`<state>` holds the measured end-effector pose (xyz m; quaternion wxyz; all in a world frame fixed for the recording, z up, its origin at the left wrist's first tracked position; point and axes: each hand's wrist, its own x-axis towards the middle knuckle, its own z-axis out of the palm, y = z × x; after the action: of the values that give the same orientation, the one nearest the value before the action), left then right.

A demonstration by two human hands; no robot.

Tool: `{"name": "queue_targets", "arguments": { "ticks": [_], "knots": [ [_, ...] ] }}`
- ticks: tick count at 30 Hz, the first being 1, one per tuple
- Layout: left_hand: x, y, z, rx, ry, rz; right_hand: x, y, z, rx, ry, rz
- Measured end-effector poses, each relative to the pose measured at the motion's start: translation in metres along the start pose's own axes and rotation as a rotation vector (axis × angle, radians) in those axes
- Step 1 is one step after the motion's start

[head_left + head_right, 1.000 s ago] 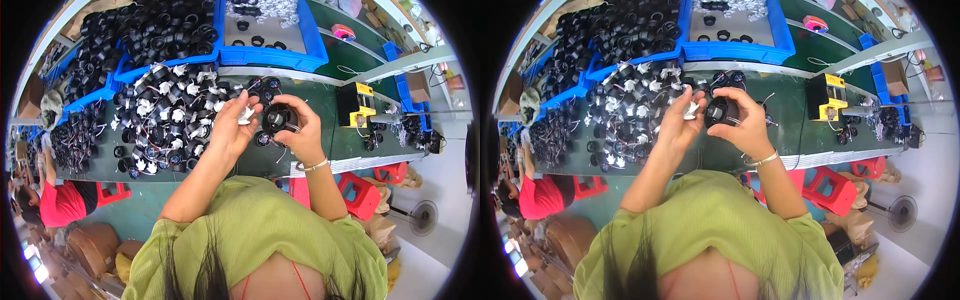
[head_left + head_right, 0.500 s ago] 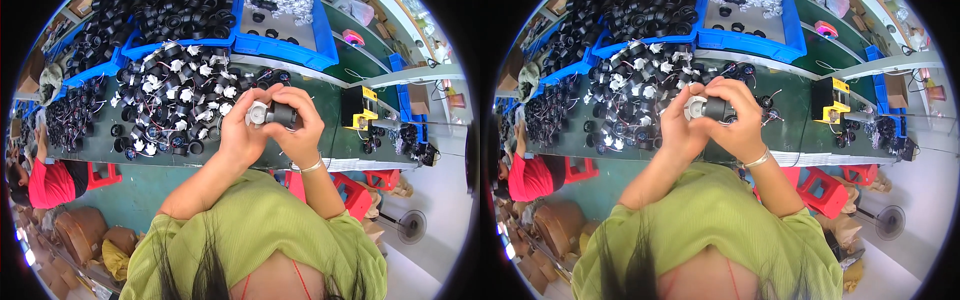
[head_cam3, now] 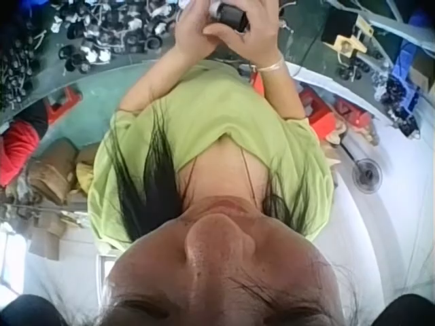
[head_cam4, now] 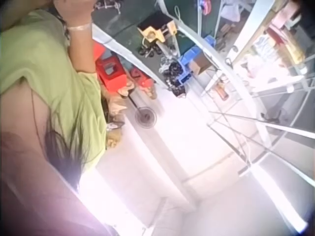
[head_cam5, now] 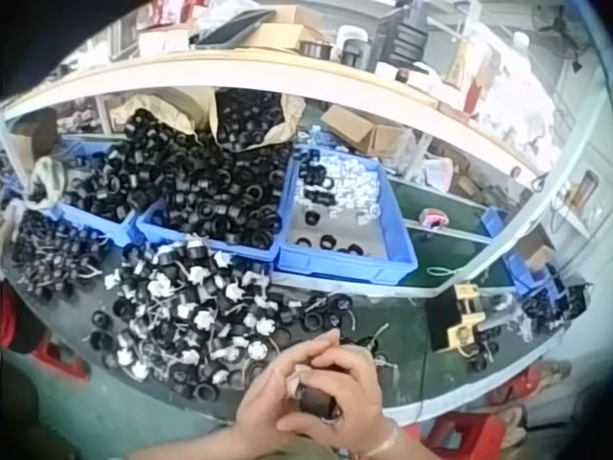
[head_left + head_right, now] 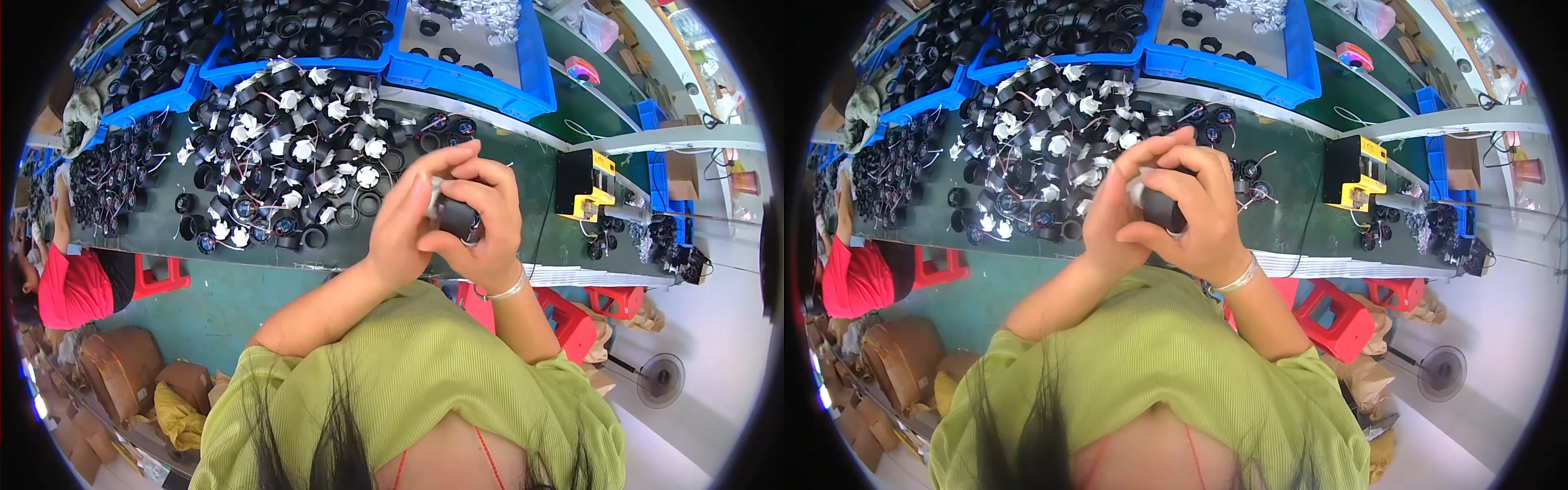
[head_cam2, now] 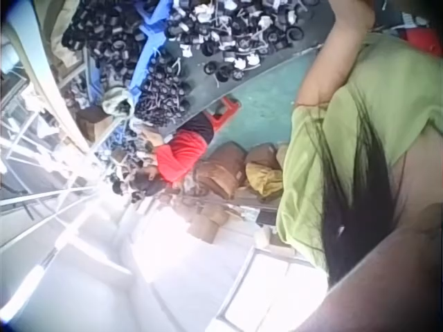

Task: The person assembles small electrical motors into plastic housings with impellers by hand at an industrial workbench.

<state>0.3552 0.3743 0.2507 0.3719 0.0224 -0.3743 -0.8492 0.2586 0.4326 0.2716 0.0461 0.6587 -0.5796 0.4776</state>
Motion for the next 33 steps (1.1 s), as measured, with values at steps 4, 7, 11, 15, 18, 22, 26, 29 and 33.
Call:
{"name": "queue_targets", "arguments": {
  "ticks": [4, 7, 11, 15, 18, 22, 26, 29, 33],
  "knots": [
    [-0.007, 0.000, 0.003, 0.206, -0.161, 0.001, -0.009, -0.007, -0.007, 0.228, -0.044, 0.109],
    [-0.016, 0.005, 0.006, 0.486, -0.284, 0.016, -0.019, -0.014, -0.012, 0.354, -0.043, 0.195],
    [-0.017, 0.007, -0.001, 0.397, -0.194, -0.133, -0.019, -0.012, 0.000, 0.167, -0.158, 0.093],
    [-0.016, -0.031, -0.044, -0.200, 0.404, -0.459, -0.031, 0.030, 0.040, 0.260, -0.352, 0.412],
    [0.001, -0.018, -0.080, 0.207, 0.511, -0.359, -0.031, 0.041, 0.042, 0.285, -0.175, 0.355],
    [0.030, 0.071, -0.196, 1.004, 0.899, 0.091, -0.063, 0.090, 0.008, 0.132, -0.170, 0.507],
    [0.016, 0.155, -0.364, 0.802, 1.155, -0.012, -0.133, 0.172, -0.021, 0.009, 0.030, 0.965],
    [0.039, 0.151, -0.389, 0.902, 1.303, -0.359, -0.168, 0.214, -0.042, 0.087, 0.031, 1.177],
    [0.063, 0.129, -0.386, 0.896, 1.193, -0.610, -0.179, 0.242, -0.049, -0.077, -0.054, 1.179]
  ]
}}
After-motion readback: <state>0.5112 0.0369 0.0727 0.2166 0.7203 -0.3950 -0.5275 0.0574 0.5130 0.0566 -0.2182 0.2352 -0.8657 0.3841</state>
